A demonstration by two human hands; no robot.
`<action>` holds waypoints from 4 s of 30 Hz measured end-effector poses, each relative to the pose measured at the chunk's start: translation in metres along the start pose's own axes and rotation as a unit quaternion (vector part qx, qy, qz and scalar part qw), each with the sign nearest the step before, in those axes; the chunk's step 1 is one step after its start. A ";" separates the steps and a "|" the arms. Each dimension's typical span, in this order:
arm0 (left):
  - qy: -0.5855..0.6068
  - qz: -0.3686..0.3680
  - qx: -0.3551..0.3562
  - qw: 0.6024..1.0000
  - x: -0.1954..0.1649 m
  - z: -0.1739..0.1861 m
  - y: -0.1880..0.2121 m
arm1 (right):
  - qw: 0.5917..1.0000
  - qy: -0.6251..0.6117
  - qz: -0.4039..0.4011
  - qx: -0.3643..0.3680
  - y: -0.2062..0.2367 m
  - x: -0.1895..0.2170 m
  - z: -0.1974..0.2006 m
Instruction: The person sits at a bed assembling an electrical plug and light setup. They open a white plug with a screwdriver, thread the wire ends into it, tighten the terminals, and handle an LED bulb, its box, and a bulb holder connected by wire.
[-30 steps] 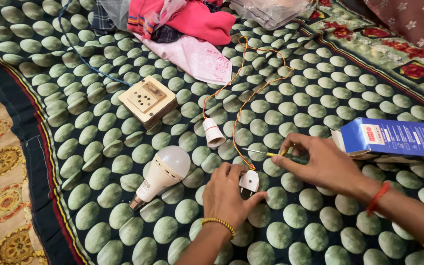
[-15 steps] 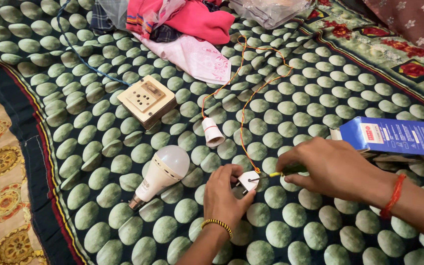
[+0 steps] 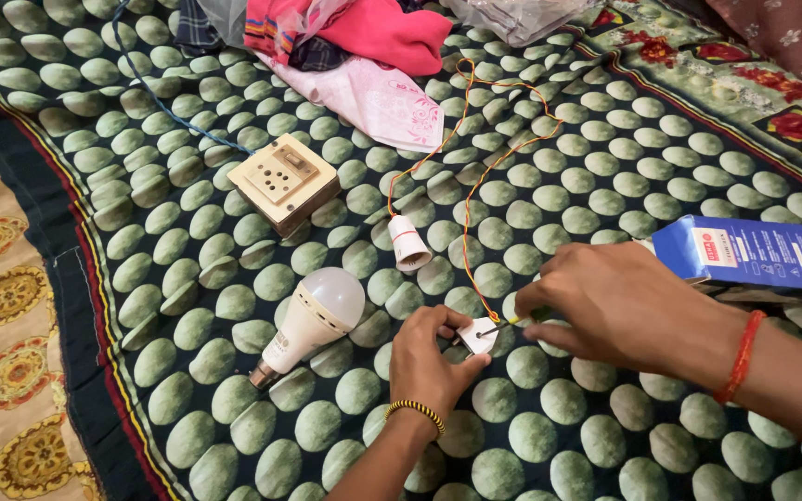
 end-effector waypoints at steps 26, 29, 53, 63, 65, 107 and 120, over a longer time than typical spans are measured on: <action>0.004 -0.006 -0.004 1.000 0.001 -0.002 -0.002 | 0.996 -0.056 0.069 0.023 -0.033 0.019 -0.002; 0.011 0.002 -0.008 1.000 0.003 -0.002 -0.001 | 0.996 0.018 0.086 0.006 -0.037 0.032 -0.004; 0.021 0.010 0.006 1.000 0.010 0.000 -0.006 | 0.947 0.123 0.293 -0.045 -0.011 0.049 -0.004; 0.026 0.030 0.015 0.999 0.009 0.000 -0.006 | 0.994 -0.089 -0.057 0.032 -0.023 0.000 -0.001; 0.022 0.037 0.017 0.999 0.009 0.000 -0.006 | 0.989 -0.136 -0.061 -0.014 -0.022 -0.002 0.006; 0.020 0.026 0.017 0.999 0.009 0.000 -0.007 | 0.990 -0.098 0.029 -0.096 -0.019 0.010 0.002; 0.018 0.033 0.022 0.999 0.011 -0.001 -0.007 | 0.994 -0.050 -0.098 -0.002 -0.013 -0.001 -0.005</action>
Point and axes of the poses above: each hand's wrist, its own y-axis away from the middle knuckle, its own z-axis out of the back of the hand, x = y × z, the point moved 8 cm from there along -y, towards the middle knuckle, and after that the axes turned 5 degrees about x, right-handed, at the moved point
